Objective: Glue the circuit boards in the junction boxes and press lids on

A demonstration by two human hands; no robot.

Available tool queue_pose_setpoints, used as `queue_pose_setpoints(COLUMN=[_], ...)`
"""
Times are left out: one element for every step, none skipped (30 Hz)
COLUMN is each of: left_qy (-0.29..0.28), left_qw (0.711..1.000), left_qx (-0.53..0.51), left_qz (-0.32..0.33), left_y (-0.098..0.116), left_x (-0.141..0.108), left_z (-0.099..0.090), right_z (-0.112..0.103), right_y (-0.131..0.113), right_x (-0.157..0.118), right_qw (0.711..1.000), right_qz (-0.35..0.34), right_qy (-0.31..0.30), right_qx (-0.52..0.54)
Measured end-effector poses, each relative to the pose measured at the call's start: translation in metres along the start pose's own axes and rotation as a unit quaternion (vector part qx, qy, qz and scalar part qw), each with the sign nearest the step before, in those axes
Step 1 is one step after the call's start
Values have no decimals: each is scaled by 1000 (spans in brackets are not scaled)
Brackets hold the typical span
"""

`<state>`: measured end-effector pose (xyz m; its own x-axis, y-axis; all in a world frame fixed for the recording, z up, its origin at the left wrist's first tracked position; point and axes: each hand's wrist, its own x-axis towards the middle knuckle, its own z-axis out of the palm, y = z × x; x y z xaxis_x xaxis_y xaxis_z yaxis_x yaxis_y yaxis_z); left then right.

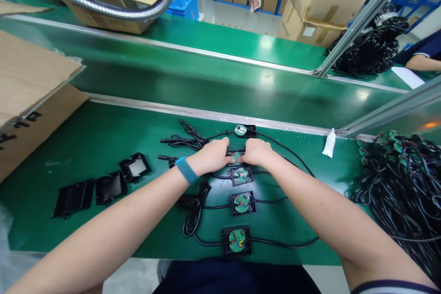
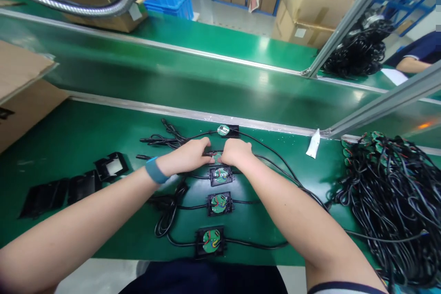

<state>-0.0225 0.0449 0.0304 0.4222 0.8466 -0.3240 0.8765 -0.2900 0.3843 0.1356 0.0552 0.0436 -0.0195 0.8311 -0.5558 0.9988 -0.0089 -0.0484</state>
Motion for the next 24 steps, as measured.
queue_pose_setpoints(left_qy=[0,0,0,2,6,11,17,22,25,21,12,3,-5,-9,-10,-12,-19,-33,-52,-74,-94,-109,-115,-112], left_qw=[1000,999,999,998,997,996,996,995,994,993,993,992,991,991,991,991,992,993,993,991,988,984,980,977], left_qx=[-12,-20,-21,-17,-8,5,21,38,54,68,81,93,102,108,109,106,100,95,93,100,114,133,155,176], left_qz=[12,29,48,65,77,85,88,89,89,89,88,86,83,80,79,77,73,67,58,48,41,38,40,44], left_y=[-5,-10,-14,-18,-20,-20,-20,-19,-18,-16,-14,-13,-11,-10,-8,-6,-4,-1,2,5,7,10,12,13], left_x=[-4,-9,-13,-16,-18,-20,-20,-20,-19,-18,-17,-16,-15,-14,-14,-14,-15,-15,-14,-14,-12,-11,-8,-7], left_z=[-3,-6,-9,-10,-11,-10,-9,-8,-7,-5,-5,-5,-6,-7,-8,-10,-13,-15,-17,-19,-21,-23,-25,-27], right_z=[1,2,3,4,5,6,6,7,7,7,6,6,5,5,4,3,2,1,1,0,0,0,0,0], right_y=[0,1,2,2,3,4,5,6,6,7,7,8,8,8,8,8,8,9,9,9,9,10,10,10], right_x=[-2,-4,-5,-7,-9,-10,-12,-12,-13,-13,-12,-10,-9,-6,-4,-1,1,3,5,7,8,9,10,11], right_qw=[1000,1000,1000,999,999,999,999,998,998,998,997,997,997,997,997,997,997,996,996,996,996,996,995,995], right_qz=[-4,-9,-13,-16,-17,-17,-16,-15,-15,-16,-18,-21,-23,-24,-24,-24,-23,-23,-22,-21,-21,-18,-15,-13], right_qy=[5,10,16,22,26,31,34,36,37,36,34,30,26,21,16,11,6,0,-6,-12,-16,-20,-20,-19], right_qx=[5,11,15,20,25,30,37,44,51,56,61,63,66,68,71,75,78,81,84,87,88,90,91,94])
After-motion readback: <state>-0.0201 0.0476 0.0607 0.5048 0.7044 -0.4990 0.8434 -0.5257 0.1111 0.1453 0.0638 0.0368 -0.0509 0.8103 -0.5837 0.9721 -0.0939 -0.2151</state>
